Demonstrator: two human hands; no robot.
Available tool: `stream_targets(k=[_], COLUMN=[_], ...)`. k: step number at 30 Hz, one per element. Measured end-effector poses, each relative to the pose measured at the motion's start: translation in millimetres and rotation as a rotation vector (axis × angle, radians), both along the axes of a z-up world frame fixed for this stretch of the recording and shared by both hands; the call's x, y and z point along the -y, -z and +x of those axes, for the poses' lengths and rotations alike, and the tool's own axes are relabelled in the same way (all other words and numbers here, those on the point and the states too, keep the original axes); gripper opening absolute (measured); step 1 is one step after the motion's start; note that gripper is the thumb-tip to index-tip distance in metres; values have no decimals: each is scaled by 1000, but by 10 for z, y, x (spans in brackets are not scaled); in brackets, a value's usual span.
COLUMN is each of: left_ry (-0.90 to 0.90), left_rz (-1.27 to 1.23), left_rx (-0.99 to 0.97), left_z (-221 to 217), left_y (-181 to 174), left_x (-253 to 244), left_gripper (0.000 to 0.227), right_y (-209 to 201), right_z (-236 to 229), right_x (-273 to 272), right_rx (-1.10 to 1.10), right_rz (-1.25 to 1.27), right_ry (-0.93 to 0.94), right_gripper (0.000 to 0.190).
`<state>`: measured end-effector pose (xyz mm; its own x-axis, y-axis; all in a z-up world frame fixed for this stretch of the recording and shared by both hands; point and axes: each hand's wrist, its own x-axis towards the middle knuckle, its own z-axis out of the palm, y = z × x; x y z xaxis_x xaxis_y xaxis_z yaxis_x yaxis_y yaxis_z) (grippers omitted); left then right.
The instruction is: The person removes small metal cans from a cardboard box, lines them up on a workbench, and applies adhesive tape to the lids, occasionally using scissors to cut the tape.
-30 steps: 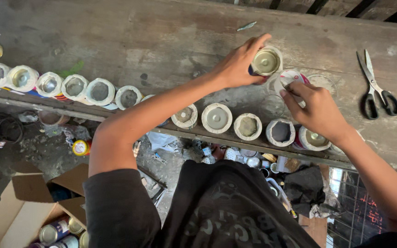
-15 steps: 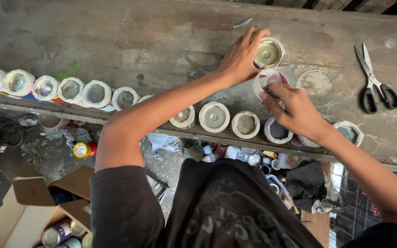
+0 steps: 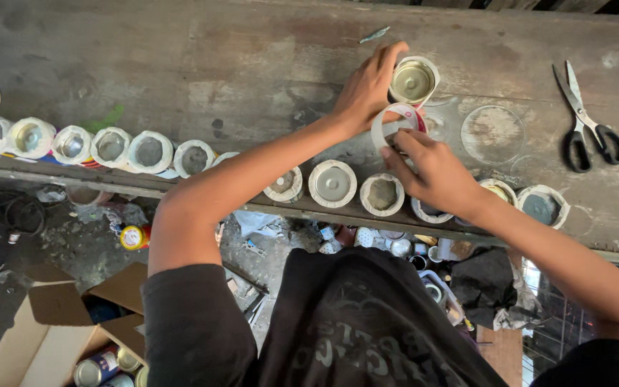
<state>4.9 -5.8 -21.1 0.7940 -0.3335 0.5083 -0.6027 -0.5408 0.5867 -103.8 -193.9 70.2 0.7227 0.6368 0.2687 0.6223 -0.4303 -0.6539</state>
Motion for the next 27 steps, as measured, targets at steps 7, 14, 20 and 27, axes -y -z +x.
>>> stream_targets(k=[7,14,20,27], left_ry=[108,-133,-22,5], left_rz=[-73,34,101,73], left_rx=[-73,-485,-600,-647], left_z=[27,-237,-701,-726], left_y=[157,-517,-980,-906], left_x=[-73,-423,-340,-374], left_gripper=[115,43,43,44], right_y=[-53,-52,-82,-254], right_z=[-43,22,33,226], right_x=[3,67,-12,590], right_rx=[157,244,225,237], right_rz=[-38,-32,-12,-132], right_ry=[-10,-32,-116,88], right_gripper=[14,15,19,19])
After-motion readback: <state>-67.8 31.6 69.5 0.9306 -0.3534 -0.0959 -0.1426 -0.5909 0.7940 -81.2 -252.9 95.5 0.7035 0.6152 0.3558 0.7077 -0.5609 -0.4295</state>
